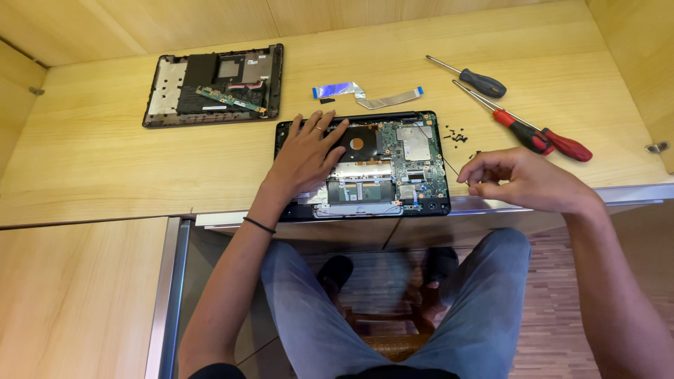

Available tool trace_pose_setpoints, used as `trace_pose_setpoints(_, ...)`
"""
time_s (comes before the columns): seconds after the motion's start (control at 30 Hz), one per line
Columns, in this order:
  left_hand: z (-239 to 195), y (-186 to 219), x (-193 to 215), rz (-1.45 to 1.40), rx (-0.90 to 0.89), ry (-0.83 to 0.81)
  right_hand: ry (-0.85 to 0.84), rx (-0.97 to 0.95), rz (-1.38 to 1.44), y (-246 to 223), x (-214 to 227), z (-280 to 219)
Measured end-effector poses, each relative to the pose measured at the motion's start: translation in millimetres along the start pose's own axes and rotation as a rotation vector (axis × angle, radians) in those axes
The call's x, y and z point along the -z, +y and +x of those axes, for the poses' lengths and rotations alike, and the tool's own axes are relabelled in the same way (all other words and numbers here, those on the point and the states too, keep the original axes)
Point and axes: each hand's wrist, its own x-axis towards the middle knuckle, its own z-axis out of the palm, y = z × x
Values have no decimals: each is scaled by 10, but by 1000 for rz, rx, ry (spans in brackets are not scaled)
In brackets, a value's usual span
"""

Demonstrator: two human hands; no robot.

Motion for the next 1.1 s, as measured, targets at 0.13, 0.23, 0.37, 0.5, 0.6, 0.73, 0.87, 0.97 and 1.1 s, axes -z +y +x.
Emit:
trace_pose_setpoints(0.13, 32, 49, -42, 47, 25, 4, -22, 11, -29, -9, -64, 9)
trace_pose_setpoints(0.23, 55, 80, -104, 112, 36, 46, -25, -14, -47, -23, -53, -15)
trace_pose_setpoints(0.37, 85, 142, -87, 138, 68, -9, -37, 14, -80, 26, -19, 19)
trace_pose_setpoints(0.5, 135, 188, -125, 116, 120, -33, -173, -89, -217, -210, -21, 89)
trace_pose_setpoints(0.6, 116, 156, 19, -115, 146, -120, -256, -235, -409, -760, -45, 90)
trace_pose_setpoints(0.73, -11, -201, -35, -358, 185, -8, -332, -139, -529, -844, -46, 321)
trace_pose_setpoints(0.87, -146, -475, -202, -238, 178, 128, -290, -221, -587, -1177, -144, 506)
trace_pose_setpoints(0.97, -200, -482, -186, -252, 190, 69, -225, -167, -601, -1231, -209, 703)
trace_pose_setpoints(1.1, -213, -481, -174, -279, 219, 50, 106, 199, -507, -889, -353, 1241)
